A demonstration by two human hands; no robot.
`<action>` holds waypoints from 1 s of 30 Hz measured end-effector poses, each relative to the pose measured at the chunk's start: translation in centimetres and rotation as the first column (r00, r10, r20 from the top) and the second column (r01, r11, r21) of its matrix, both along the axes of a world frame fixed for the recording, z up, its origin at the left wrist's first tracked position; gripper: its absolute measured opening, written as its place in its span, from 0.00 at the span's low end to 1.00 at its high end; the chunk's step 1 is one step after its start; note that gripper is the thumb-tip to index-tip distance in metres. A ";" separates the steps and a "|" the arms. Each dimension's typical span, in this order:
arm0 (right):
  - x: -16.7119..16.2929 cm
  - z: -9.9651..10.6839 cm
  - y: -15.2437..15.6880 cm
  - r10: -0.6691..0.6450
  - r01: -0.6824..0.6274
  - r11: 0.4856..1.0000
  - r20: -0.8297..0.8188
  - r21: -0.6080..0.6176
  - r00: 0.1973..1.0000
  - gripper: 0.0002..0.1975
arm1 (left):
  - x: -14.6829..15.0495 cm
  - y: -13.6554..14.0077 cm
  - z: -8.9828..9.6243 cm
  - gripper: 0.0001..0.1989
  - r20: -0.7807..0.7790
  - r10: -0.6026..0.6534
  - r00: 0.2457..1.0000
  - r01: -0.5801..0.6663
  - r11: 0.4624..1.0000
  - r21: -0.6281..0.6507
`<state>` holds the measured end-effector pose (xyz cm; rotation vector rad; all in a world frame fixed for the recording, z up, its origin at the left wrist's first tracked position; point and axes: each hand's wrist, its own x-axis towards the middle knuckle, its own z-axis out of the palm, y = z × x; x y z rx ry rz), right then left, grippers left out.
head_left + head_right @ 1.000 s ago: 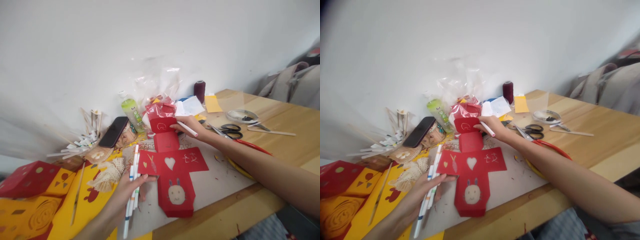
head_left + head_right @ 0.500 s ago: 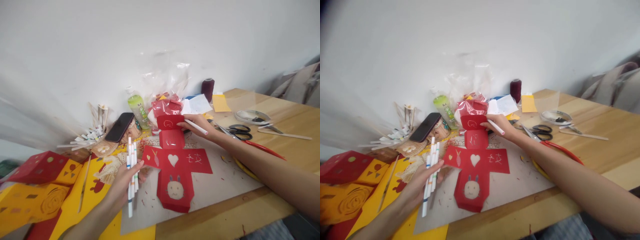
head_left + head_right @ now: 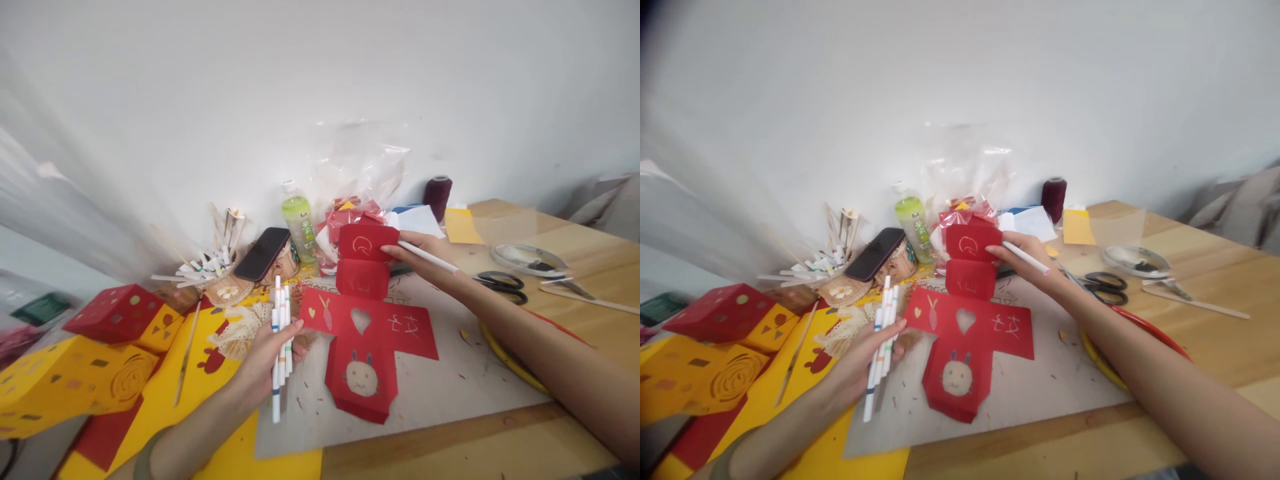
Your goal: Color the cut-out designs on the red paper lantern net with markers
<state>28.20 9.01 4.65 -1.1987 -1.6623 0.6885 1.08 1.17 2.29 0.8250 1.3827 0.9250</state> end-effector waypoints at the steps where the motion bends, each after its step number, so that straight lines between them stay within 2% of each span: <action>1: 0.0 0.2 0.0 -0.006 0.006 1.000 -0.038 -0.017 0.999 0.13 | 0.0 0.0 0.0 0.13 -0.001 0.002 1.000 -0.002 1.000 -0.002; 5: 0.2 0.7 -0.1 -0.060 0.046 0.997 -0.235 -0.064 0.970 0.09 | 0.1 0.0 0.2 0.13 0.016 -0.003 1.000 0.003 1.000 0.006; 7: 0.3 0.9 -0.3 -0.088 0.070 0.995 -0.284 -0.074 0.955 0.08 | 0.1 0.0 0.3 0.13 0.044 -0.011 0.999 0.010 1.000 0.026; 11: 0.2 1.5 -0.8 -0.120 0.100 0.992 -0.292 -0.082 0.949 0.08 | 0.1 0.1 0.1 0.12 0.059 -0.018 0.998 0.016 0.999 0.041; 17: 0.3 1.4 -0.7 -0.104 0.084 0.993 -0.290 -0.079 0.951 0.08 | 0.1 0.1 0.3 0.15 0.021 -0.062 0.998 0.063 0.998 -0.007; 26: 0.3 1.9 -1.2 -0.077 0.061 0.996 -0.249 -0.071 0.966 0.09 | 0.0 0.2 -0.3 0.15 0.147 -0.022 0.989 0.019 1.000 0.025; 30: 0.2 2.2 -1.5 -0.073 0.055 0.995 -0.243 -0.079 0.967 0.11 | 0.0 0.1 -0.4 0.16 0.134 -0.045 0.990 0.041 0.999 0.028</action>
